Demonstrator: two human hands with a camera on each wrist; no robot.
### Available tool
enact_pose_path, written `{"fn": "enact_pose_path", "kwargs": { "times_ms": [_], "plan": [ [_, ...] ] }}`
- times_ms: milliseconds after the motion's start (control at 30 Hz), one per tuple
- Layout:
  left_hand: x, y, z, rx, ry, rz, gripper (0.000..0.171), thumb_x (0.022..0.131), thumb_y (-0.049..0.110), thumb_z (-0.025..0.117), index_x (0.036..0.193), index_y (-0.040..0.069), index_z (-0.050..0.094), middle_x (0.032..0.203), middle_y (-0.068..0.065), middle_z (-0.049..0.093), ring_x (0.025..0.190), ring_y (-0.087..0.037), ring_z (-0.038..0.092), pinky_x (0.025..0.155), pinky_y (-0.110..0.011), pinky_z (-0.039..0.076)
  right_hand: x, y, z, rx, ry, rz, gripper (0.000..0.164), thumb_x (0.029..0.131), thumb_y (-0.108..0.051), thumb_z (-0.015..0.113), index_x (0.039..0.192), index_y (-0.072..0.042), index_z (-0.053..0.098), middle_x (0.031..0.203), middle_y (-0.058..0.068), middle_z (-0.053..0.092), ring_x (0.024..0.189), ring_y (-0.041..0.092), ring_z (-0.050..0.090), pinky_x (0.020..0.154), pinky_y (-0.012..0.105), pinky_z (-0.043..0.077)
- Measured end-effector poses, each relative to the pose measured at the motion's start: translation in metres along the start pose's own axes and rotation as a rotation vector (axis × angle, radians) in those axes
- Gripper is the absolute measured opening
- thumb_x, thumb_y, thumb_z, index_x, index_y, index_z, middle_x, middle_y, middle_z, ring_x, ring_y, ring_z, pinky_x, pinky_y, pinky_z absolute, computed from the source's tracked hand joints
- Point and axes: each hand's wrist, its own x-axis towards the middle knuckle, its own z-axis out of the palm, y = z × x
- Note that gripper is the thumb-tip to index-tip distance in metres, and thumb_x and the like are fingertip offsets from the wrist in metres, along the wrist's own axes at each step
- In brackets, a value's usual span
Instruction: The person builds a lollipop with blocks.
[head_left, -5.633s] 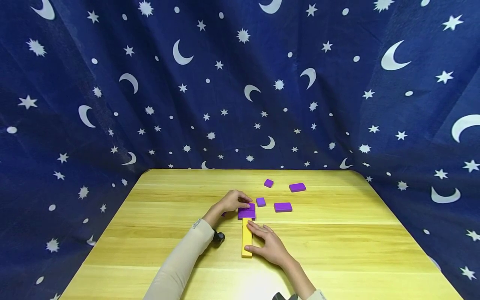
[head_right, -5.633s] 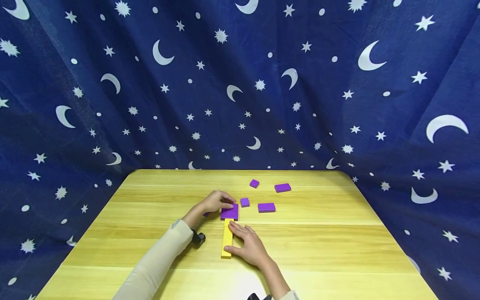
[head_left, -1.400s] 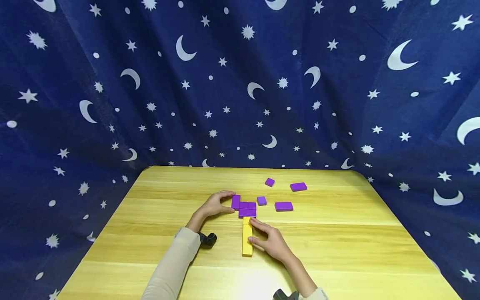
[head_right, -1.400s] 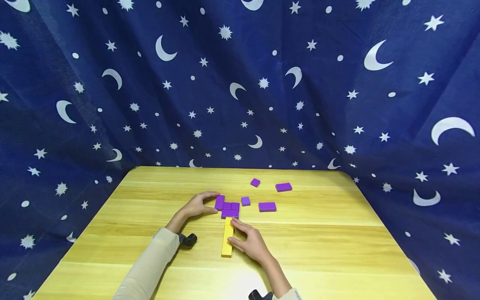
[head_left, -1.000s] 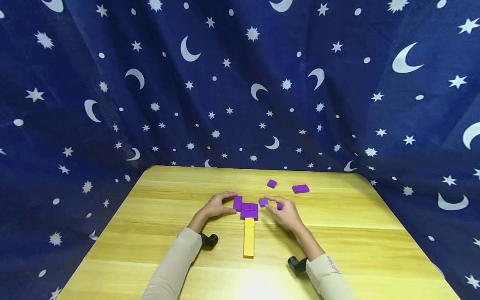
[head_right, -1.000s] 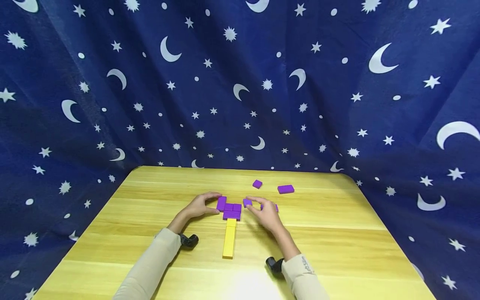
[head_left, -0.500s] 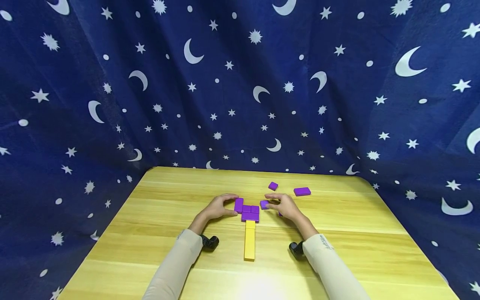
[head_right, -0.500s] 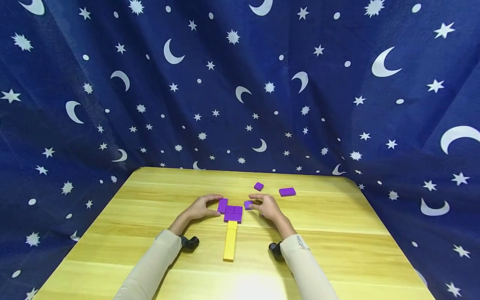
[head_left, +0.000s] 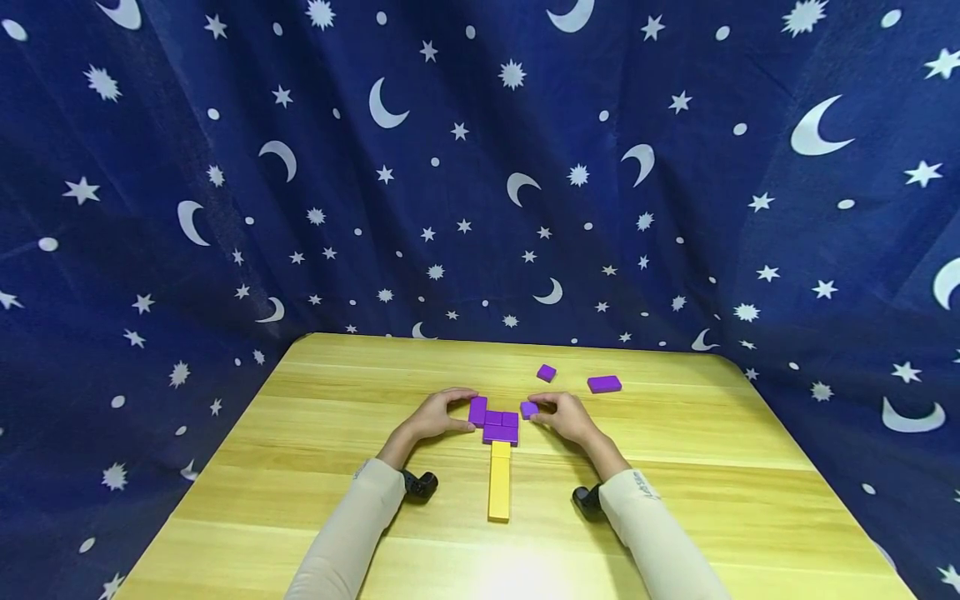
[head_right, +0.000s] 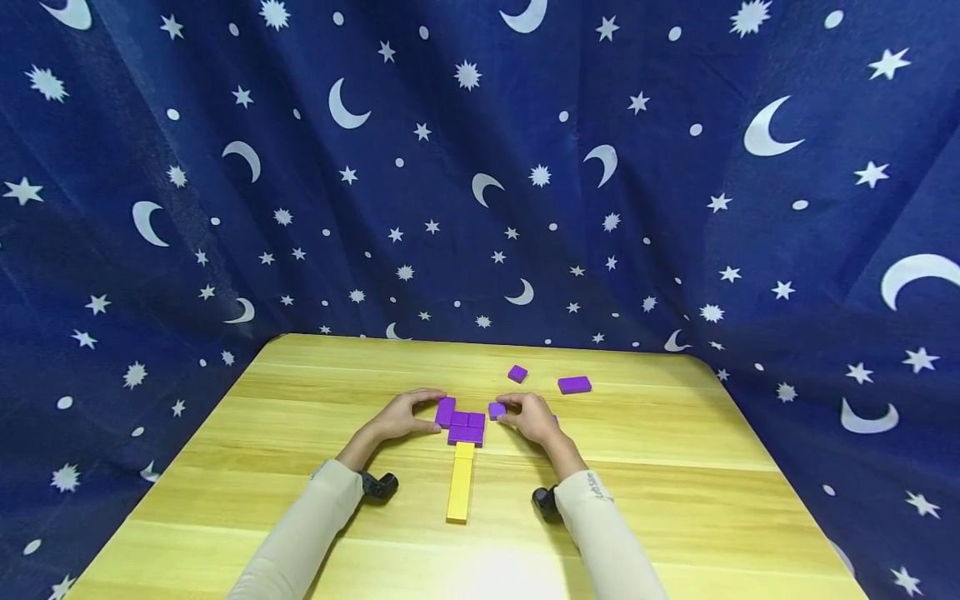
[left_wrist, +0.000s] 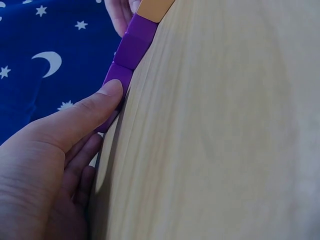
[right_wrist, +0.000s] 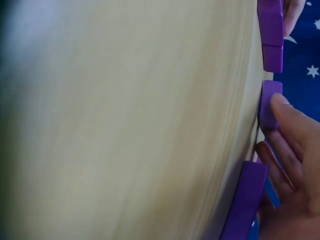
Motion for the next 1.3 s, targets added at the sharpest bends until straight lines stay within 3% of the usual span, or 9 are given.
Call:
{"fn": "enact_pose_path", "kwargs": {
  "times_ms": [233,400,733,1000,1300],
  "plan": [
    [0.003,-0.001,0.002,-0.001,0.001,-0.003,0.067,0.074,0.034,0.078,0.131,0.012,0.052,0.133,-0.004,0.049,0.125,-0.02,0.041,0.105,-0.035,0.032,0.008,-0.009,0.003,0.055,0.113,0.099,0.028,0.078,-0.015,0.075,0.104,-0.006,0.07,0.104,0.009,0.067,0.097,0.026,0.062,0.084,0.039,0.05],
    [0.005,-0.001,0.003,0.0,0.005,0.012,0.065,0.074,0.034,0.077,0.13,0.011,0.053,0.132,-0.005,0.05,0.124,-0.024,0.042,0.104,-0.039,0.033,0.02,-0.026,0.011,0.096,0.153,0.134,0.029,0.078,-0.019,0.075,0.104,-0.007,0.07,0.105,0.008,0.067,0.099,0.027,0.06,0.083,0.04,0.05],
    [0.008,-0.002,0.006,-0.014,-0.005,0.029,0.066,0.075,0.036,0.076,0.131,0.01,0.052,0.133,-0.006,0.049,0.125,-0.023,0.041,0.105,-0.039,0.033,0.03,-0.033,0.034,0.083,0.103,0.156,0.027,0.077,-0.014,0.075,0.102,-0.004,0.071,0.101,0.009,0.068,0.096,0.024,0.062,0.086,0.037,0.049],
    [-0.005,-0.008,-0.002,0.006,0.016,-0.007,0.064,0.074,0.034,0.077,0.13,0.014,0.054,0.132,-0.003,0.05,0.125,-0.022,0.041,0.105,-0.039,0.032,0.031,-0.042,0.051,0.062,0.048,0.068,0.029,0.08,-0.017,0.073,0.105,-0.003,0.069,0.104,0.01,0.067,0.102,0.027,0.059,0.091,0.041,0.045],
    [-0.002,-0.005,-0.001,0.014,0.004,0.011,0.067,0.075,0.04,0.075,0.132,0.014,0.052,0.134,-0.004,0.049,0.126,-0.024,0.041,0.105,-0.04,0.032,0.029,-0.041,0.046,0.091,0.054,0.107,0.028,0.078,-0.016,0.074,0.104,-0.005,0.07,0.105,0.009,0.067,0.106,0.028,0.057,0.095,0.041,0.043]
  ]
}}
